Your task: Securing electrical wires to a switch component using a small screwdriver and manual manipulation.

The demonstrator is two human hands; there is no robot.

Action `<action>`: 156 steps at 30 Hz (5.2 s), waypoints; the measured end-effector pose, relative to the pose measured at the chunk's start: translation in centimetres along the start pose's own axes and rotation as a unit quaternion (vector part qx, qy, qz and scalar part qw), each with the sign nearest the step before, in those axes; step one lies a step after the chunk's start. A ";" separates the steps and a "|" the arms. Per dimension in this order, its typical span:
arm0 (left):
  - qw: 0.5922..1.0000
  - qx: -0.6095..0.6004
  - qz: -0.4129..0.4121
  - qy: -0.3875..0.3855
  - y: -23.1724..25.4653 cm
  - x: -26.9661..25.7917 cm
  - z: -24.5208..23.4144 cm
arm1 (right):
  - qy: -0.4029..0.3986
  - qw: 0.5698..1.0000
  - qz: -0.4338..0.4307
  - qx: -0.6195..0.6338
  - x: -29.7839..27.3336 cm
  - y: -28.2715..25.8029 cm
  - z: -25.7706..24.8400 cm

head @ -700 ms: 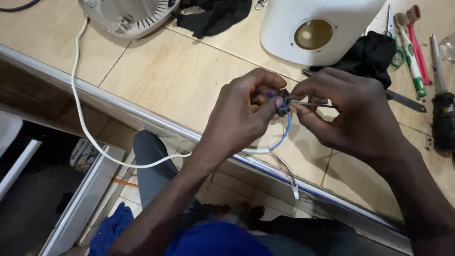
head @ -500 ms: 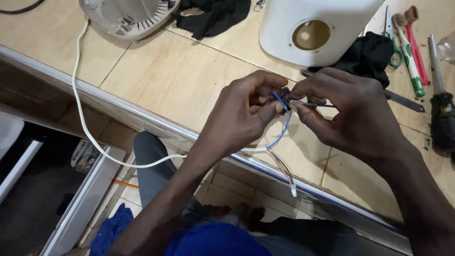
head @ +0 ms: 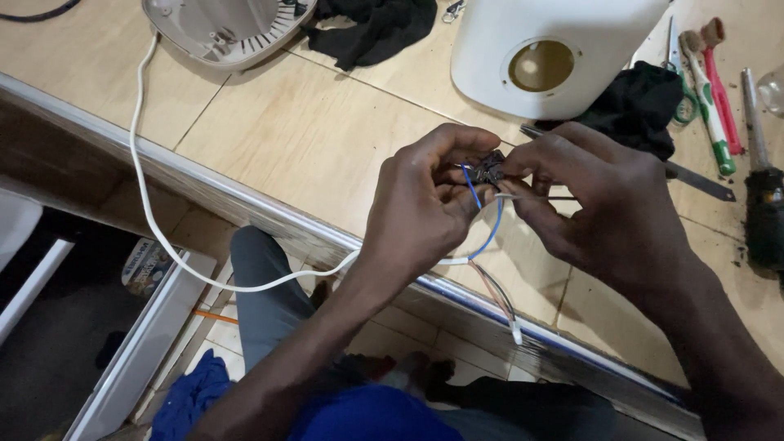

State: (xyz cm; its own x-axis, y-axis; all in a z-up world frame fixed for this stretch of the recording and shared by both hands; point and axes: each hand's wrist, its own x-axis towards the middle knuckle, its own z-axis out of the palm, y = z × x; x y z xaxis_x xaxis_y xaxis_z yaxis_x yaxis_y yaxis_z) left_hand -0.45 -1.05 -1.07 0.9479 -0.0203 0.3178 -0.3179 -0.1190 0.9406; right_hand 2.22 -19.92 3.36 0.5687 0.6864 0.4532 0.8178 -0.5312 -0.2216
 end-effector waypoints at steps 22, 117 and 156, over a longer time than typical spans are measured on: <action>0.993 -0.068 -0.087 0.037 0.2 0.2 -0.1 | 0.064 0.996 -0.034 -0.048 -0.7 0.4 2.0; 0.935 -0.269 -0.204 -0.106 0.1 1.6 -1.2 | 0.023 0.985 0.078 0.149 0.3 -2.8 -2.8; 0.967 -0.219 -0.104 -0.082 -0.4 0.9 -1.3 | -0.031 0.949 0.128 0.287 0.8 -0.5 -1.8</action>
State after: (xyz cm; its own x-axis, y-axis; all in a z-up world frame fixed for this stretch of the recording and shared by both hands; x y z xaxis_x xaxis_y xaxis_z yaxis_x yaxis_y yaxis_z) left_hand 0.51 0.30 -0.94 0.9711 -0.2016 0.1278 -0.0644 0.2943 0.9536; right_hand 2.12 -20.01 5.33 0.7453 0.6085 0.2726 0.5548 -0.3391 -0.7598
